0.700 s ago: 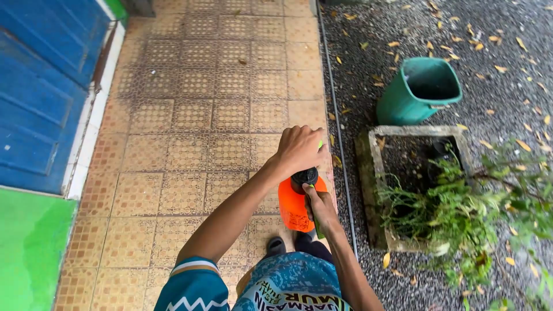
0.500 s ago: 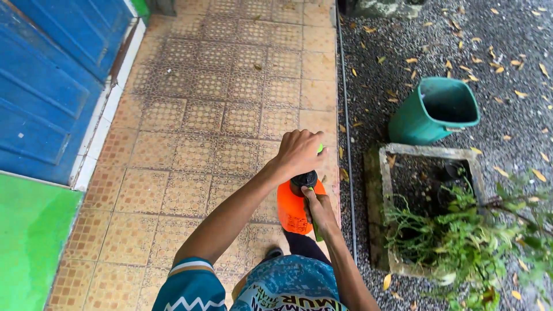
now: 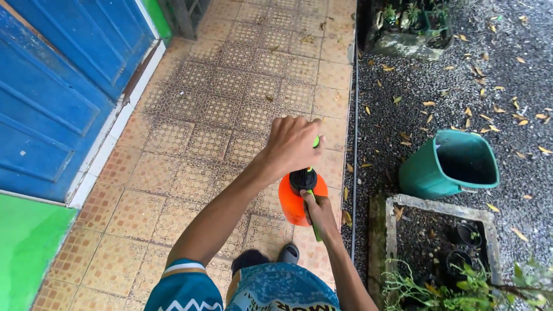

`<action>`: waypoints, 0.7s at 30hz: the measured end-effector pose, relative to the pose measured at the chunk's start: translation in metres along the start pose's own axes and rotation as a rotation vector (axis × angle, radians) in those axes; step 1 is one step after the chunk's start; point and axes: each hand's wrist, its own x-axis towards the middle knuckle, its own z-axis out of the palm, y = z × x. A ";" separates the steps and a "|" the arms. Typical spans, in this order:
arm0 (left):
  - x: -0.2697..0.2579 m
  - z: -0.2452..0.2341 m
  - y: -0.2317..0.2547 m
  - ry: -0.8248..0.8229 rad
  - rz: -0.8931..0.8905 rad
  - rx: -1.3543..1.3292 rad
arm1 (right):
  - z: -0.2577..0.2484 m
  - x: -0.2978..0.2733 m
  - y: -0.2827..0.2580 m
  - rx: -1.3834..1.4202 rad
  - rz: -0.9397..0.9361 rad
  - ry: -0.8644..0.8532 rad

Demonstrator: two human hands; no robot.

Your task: Using a manual pressure sprayer to water a variety of potted plants in an outdoor setting.

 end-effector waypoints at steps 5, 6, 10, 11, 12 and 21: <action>0.043 0.009 -0.035 0.030 -0.017 0.024 | -0.014 0.053 -0.030 -0.037 -0.060 0.037; 0.053 0.018 -0.044 0.035 -0.006 0.050 | -0.016 0.064 -0.032 -0.047 -0.062 0.053; 0.105 0.058 -0.085 0.026 0.014 0.077 | -0.017 0.109 -0.049 -0.019 -0.073 0.113; 0.120 0.067 -0.097 0.000 0.031 0.072 | -0.016 0.121 -0.056 -0.016 -0.068 0.121; 0.130 0.078 -0.109 -0.038 0.046 0.065 | -0.013 0.130 -0.060 -0.008 -0.052 0.126; 0.246 0.123 -0.164 -0.173 0.173 0.073 | 0.008 0.252 -0.112 0.169 -0.005 0.274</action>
